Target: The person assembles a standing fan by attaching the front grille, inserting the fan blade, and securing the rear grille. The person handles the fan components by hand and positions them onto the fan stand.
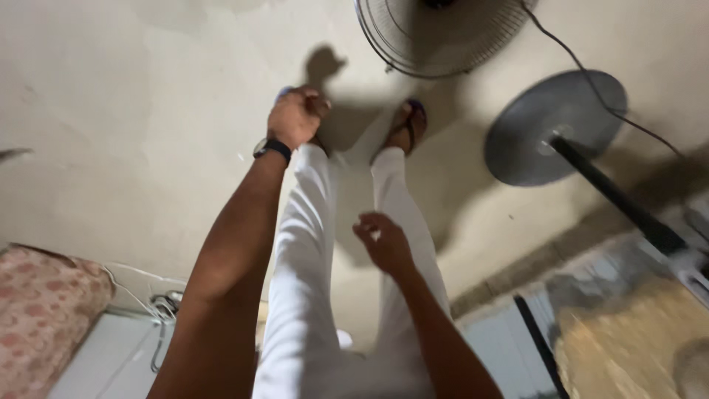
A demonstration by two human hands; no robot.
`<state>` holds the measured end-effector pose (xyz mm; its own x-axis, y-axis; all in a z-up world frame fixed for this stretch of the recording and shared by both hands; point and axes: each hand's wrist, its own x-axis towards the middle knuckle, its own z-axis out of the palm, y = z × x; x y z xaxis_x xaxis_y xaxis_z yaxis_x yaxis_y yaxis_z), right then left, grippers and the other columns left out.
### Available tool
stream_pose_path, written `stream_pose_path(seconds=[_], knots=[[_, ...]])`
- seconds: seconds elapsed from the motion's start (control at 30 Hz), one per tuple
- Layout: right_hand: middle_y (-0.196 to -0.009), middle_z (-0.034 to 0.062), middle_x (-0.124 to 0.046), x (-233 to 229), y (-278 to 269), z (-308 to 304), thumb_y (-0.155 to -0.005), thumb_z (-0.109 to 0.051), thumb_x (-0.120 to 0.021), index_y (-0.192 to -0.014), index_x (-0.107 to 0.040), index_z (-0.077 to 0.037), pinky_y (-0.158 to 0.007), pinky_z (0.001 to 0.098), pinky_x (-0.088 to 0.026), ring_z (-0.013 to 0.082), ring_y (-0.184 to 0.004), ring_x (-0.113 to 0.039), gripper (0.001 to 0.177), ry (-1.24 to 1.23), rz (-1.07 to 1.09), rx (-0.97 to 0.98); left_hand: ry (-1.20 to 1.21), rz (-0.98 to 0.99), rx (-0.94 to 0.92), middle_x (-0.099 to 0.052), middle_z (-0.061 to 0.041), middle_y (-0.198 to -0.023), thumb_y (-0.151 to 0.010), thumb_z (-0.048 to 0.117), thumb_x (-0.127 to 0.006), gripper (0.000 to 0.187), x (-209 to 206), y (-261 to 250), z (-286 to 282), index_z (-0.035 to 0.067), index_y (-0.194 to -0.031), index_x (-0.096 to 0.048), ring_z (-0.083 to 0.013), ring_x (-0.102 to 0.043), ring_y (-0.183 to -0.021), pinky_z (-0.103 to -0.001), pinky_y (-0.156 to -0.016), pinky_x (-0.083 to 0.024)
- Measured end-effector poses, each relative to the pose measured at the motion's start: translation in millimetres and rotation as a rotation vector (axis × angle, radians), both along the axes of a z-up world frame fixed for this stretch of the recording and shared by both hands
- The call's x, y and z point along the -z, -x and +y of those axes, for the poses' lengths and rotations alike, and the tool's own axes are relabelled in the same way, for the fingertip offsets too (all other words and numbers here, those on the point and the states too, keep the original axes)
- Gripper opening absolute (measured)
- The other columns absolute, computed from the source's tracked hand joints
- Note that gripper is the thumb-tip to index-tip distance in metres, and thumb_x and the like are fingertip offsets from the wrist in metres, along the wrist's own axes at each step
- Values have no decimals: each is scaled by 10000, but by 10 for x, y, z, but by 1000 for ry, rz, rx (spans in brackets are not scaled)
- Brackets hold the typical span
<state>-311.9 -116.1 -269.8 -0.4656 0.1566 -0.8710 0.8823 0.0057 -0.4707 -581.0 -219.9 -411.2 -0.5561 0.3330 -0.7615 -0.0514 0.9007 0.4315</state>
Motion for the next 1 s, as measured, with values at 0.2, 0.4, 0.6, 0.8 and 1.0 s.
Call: stream_pose_path(seconds=[0.2, 0.4, 0.6, 0.8, 1.0], knots=[[-1122, 65, -753, 349, 266, -178, -891, -385, -706, -1209, -691, -92, -850, 375, -571, 203, -1017, -711, 433, 122, -180, 57, 151, -15, 220, -679, -152, -1247, -882, 363, -664, 402, 628, 554, 175, 97, -1180, -708, -341, -640, -1132, -429, -974, -496], [-1133, 46, -756, 522, 573, -26, -916, -374, -694, -1216, -684, -114, -900, 367, -568, 195, -1053, -710, 397, 171, -236, 70, 224, 64, 332, -640, -174, -1306, -918, 428, -652, 463, 1468, 954, 219, 109, -1250, -697, -346, -613, -1191, -443, -1012, -485], [-1138, 29, -765, 513, 786, 70, -878, -341, -713, -1175, -693, -121, -903, 365, -568, 188, -1058, -714, 370, 164, -252, 100, 181, 323, 457, -563, -214, -1349, -920, 436, -655, 645, 2194, 1257, 325, -17, -1365, -542, -385, -592, -1159, -487, -947, -500], [-1158, 30, -750, 464, 931, 162, -882, -315, -729, -1203, -698, -129, -969, 352, -535, 189, -1116, -695, 373, 233, -268, 106, 118, 631, 510, -587, -223, -1258, -942, 427, -648, 566, 2798, 1543, 568, 15, -1321, -564, -388, -610, -1102, -500, -855, -520], [-1174, 35, -729, 486, 984, 253, -865, -305, -740, -1236, -700, -144, -995, 346, -518, 198, -1155, -684, 406, 279, -303, 129, 173, 569, 485, -725, -172, -889, -957, 375, -625, 319, 3410, 1693, 660, 84, -926, -751, -371, -683, -864, -477, -800, -522]])
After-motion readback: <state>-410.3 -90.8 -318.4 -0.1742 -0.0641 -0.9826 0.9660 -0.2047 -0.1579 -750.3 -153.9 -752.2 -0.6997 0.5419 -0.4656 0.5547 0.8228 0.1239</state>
